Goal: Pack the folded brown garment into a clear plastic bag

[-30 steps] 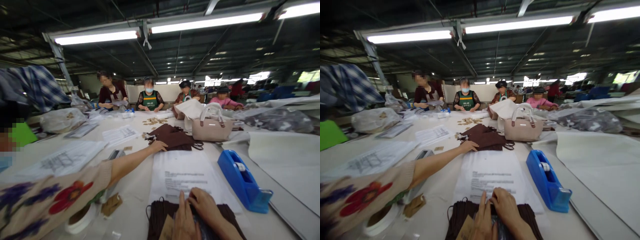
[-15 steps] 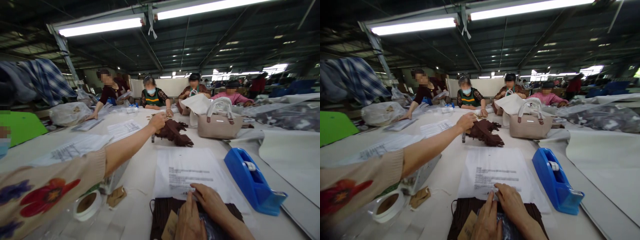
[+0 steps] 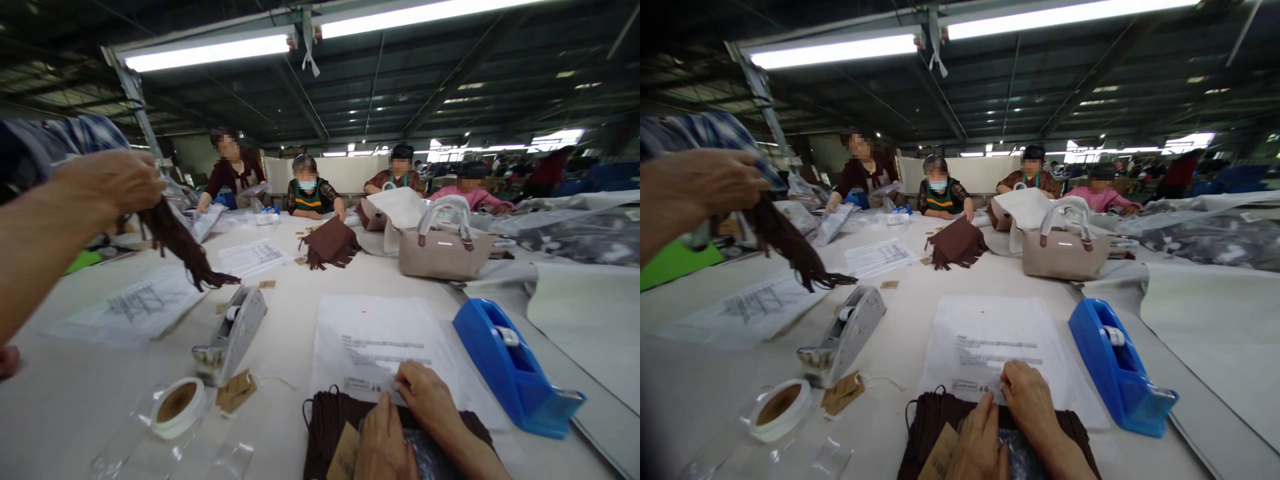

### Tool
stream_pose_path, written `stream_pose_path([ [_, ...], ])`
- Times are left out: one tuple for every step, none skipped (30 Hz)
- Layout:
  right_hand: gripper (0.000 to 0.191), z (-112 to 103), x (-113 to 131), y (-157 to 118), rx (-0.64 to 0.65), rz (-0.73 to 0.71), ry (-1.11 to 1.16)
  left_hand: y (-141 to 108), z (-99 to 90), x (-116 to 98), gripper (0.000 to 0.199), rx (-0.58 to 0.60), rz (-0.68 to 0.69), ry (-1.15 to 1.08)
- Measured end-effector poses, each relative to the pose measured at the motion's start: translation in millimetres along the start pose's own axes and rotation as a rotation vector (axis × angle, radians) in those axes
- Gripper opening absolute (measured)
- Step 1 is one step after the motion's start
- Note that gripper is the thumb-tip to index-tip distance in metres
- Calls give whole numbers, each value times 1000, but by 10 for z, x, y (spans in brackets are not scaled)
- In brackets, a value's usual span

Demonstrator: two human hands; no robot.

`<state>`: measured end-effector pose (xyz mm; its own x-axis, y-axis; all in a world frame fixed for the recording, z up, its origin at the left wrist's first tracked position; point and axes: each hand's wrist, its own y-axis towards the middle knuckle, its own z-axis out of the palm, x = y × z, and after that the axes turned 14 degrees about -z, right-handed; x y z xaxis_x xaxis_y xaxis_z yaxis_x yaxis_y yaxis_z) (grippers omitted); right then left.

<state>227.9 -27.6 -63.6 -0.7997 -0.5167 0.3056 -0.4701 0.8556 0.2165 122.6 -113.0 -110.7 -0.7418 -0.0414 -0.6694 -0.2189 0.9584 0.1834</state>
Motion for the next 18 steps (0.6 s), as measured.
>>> stream_pose_path([
  [16,7,-10,-3,-8,-1,15,0,-2,-9,47,-2,0,16],
  [15,14,-19,-7,-16,-5,33,0,1,-13,48,-2,0,36],
  [15,19,-30,-11,-23,-11,54,0,11,-11,49,-2,1,56],
  [14,22,-43,-14,-32,-16,77,0,27,-4,50,-8,6,69],
  [15,22,-58,-16,-43,-15,99,1,49,10,49,-20,16,70],
  [17,19,-77,-15,-59,-7,122,1,76,28,47,-37,27,61],
  [21,13,-99,-13,-78,8,144,0,107,50,45,-57,40,47],
  [26,5,-125,-8,-100,31,165,0,141,74,44,-80,54,32],
  [30,-6,-154,0,-121,55,183,0,174,96,42,-113,66,20],
  [33,-20,-184,9,-137,78,200,-1,206,115,41,-148,73,13],
  [35,-36,-214,21,-149,103,224,-1,237,131,41,-181,77,10],
  [37,-56,-241,34,-159,130,255,-2,265,142,42,-209,79,10],
  [39,-82,-263,49,-168,155,288,-2,293,149,42,-231,79,10],
  [40,-114,-279,66,-178,178,319,-3,323,154,42,-247,81,9],
  [40,-155,-289,87,-193,197,343,-4,357,157,43,-258,84,8],
  [40,-204,-292,111,-213,209,355,-4,395,161,43,-271,89,4],
  [40,-261,-290,139,-235,216,354,-5,437,166,43,-291,94,-4],
  [40,-323,-284,170,-258,218,340,-6,478,173,43,-312,96,-12],
])
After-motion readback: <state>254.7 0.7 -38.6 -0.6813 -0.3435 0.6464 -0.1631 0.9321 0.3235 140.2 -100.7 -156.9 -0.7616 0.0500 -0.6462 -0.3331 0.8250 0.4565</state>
